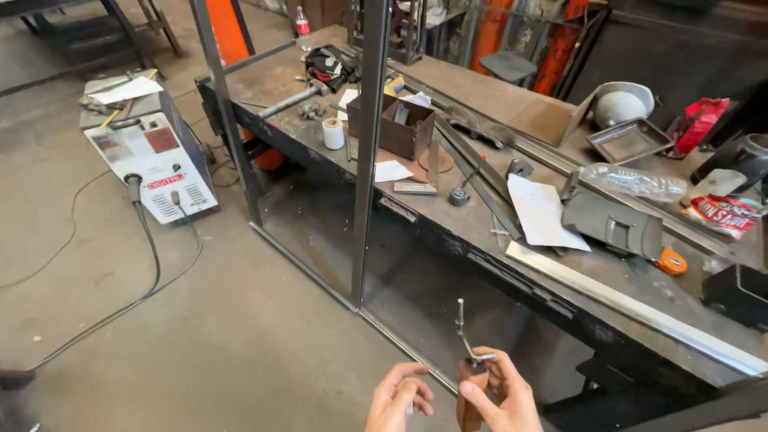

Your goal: Using various grinding tools and a file to smooth and shape small metal components in a workshop.

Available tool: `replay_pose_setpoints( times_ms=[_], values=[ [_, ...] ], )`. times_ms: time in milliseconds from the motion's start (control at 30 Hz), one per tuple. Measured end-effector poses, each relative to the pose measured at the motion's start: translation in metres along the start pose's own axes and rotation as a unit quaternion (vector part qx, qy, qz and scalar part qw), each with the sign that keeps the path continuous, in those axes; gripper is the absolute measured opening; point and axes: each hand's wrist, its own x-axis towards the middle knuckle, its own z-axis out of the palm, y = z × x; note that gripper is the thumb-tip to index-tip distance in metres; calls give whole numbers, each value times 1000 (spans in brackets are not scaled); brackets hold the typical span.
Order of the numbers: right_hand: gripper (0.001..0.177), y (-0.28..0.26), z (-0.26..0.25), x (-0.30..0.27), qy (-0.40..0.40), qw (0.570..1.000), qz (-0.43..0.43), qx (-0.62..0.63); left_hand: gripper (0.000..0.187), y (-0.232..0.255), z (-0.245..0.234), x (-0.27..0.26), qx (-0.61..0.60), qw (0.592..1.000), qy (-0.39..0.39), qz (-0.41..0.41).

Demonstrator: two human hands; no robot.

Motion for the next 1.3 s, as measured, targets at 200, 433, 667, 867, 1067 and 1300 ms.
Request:
replay_pose_setpoints(
  times_ms=[200,433,667,867,1067,1300],
  values=[
    [64,10,66,119,118,989,49,-79,40,97,-37,107,31,997,-46,-57],
    [62,24,205,300,26,994,85,-69,42,195,-128,207,335,937,60,79],
    [55,-6,344,461,-103,992,-28,-60,52,325,-198,323,489,829,142,233],
    [46,-24,437,555,-138,986,-46,-80,39,383,-262,405,568,706,257,335],
    [62,-12,485,629,-117,975,-103,-157,46,458,-327,480,563,735,137,353],
    [47,45,544,693,61,990,50,-117,33,561,-422,558,565,758,23,327]
  ],
)
